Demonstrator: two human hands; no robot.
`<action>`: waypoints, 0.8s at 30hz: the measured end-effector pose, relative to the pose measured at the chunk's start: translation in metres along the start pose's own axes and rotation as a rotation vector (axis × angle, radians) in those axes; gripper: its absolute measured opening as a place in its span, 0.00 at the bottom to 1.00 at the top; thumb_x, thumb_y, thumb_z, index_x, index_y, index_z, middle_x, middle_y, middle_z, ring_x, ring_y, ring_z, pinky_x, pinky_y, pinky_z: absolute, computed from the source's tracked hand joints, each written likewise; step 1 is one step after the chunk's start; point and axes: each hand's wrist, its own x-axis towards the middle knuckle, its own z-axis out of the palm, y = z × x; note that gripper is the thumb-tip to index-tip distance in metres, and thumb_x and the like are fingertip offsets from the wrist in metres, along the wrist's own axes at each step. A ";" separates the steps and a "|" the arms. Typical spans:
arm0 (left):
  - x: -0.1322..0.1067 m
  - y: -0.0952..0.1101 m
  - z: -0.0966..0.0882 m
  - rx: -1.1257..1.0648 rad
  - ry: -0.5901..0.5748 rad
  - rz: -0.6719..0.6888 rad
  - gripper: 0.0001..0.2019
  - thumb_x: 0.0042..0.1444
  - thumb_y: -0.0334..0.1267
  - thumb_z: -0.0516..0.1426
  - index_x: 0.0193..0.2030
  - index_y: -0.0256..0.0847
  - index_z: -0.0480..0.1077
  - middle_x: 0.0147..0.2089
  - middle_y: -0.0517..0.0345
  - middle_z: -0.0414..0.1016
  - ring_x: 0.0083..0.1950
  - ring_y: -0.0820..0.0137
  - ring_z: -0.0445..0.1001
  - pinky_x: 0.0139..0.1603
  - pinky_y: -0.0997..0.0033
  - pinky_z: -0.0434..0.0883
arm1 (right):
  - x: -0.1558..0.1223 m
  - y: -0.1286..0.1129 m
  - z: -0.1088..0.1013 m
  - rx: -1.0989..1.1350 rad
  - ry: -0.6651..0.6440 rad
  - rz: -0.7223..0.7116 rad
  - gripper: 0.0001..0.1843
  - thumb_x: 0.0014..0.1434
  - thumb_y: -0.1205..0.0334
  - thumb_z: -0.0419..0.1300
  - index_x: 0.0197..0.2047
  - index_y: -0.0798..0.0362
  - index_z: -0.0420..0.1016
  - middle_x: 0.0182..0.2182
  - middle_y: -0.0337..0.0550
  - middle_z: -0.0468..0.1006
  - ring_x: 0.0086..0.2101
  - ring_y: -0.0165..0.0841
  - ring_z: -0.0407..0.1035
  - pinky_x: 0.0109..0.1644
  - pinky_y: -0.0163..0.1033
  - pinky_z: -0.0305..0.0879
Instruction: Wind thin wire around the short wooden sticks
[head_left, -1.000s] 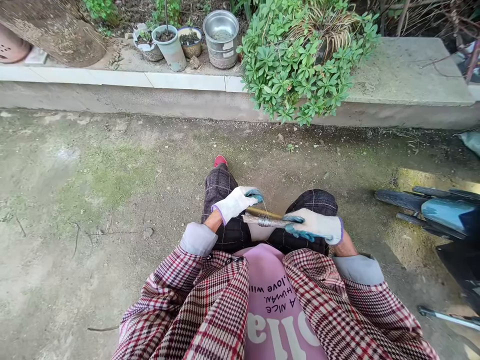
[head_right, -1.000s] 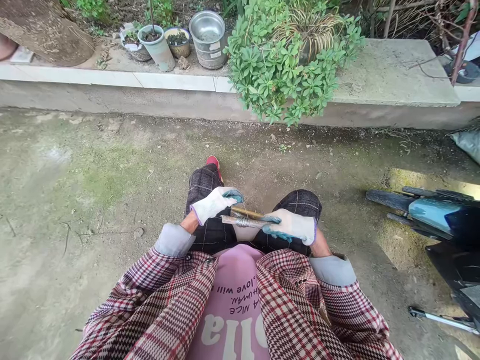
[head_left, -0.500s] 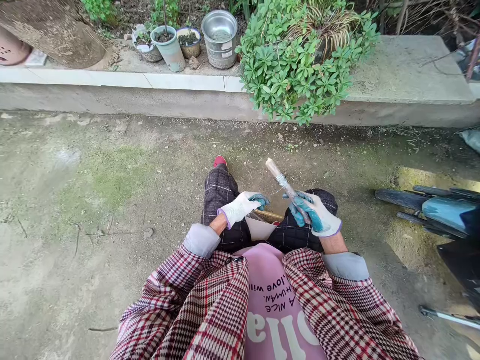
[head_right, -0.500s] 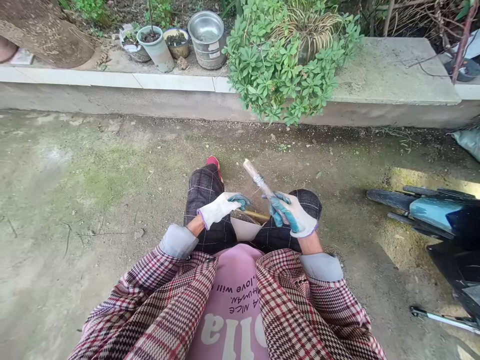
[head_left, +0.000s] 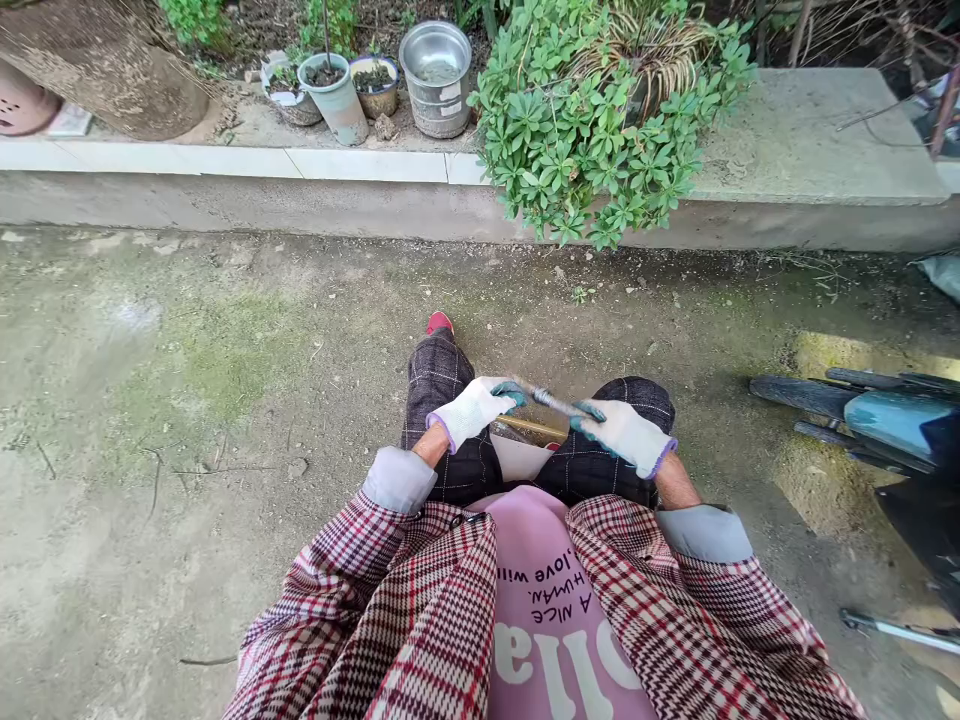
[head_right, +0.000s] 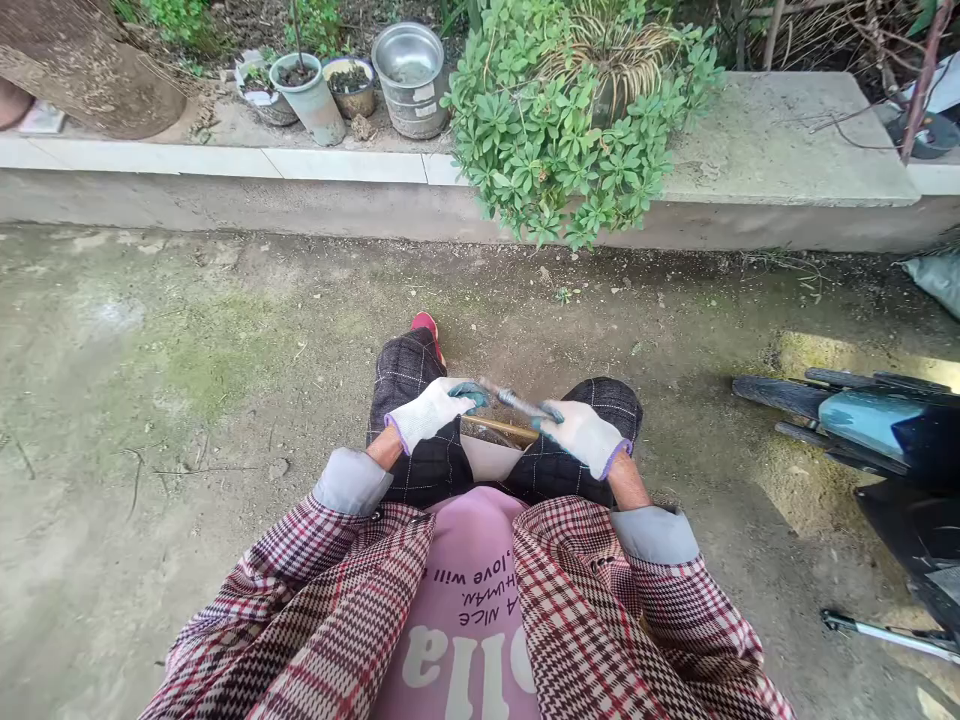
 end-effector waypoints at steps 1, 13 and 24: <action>-0.002 0.001 0.003 -0.033 -0.022 -0.003 0.10 0.51 0.33 0.60 0.38 0.34 0.81 0.37 0.56 0.82 0.36 0.72 0.74 0.41 0.74 0.70 | 0.002 0.000 0.002 0.030 0.057 0.037 0.14 0.61 0.49 0.61 0.33 0.50 0.76 0.24 0.42 0.75 0.25 0.34 0.67 0.29 0.38 0.62; -0.005 0.007 0.008 -0.042 -0.094 -0.030 0.05 0.54 0.31 0.60 0.33 0.35 0.78 0.35 0.54 0.81 0.37 0.70 0.75 0.44 0.73 0.73 | -0.013 -0.018 -0.009 0.702 -0.487 -0.144 0.27 0.60 0.37 0.65 0.39 0.57 0.78 0.21 0.37 0.74 0.15 0.25 0.60 0.15 0.32 0.52; -0.002 0.012 -0.001 -0.055 -0.005 -0.014 0.09 0.52 0.31 0.59 0.38 0.34 0.80 0.37 0.55 0.82 0.37 0.71 0.75 0.42 0.74 0.71 | -0.002 0.005 -0.006 -0.120 -0.099 -0.019 0.11 0.61 0.53 0.60 0.33 0.50 0.79 0.28 0.44 0.80 0.30 0.36 0.72 0.36 0.39 0.67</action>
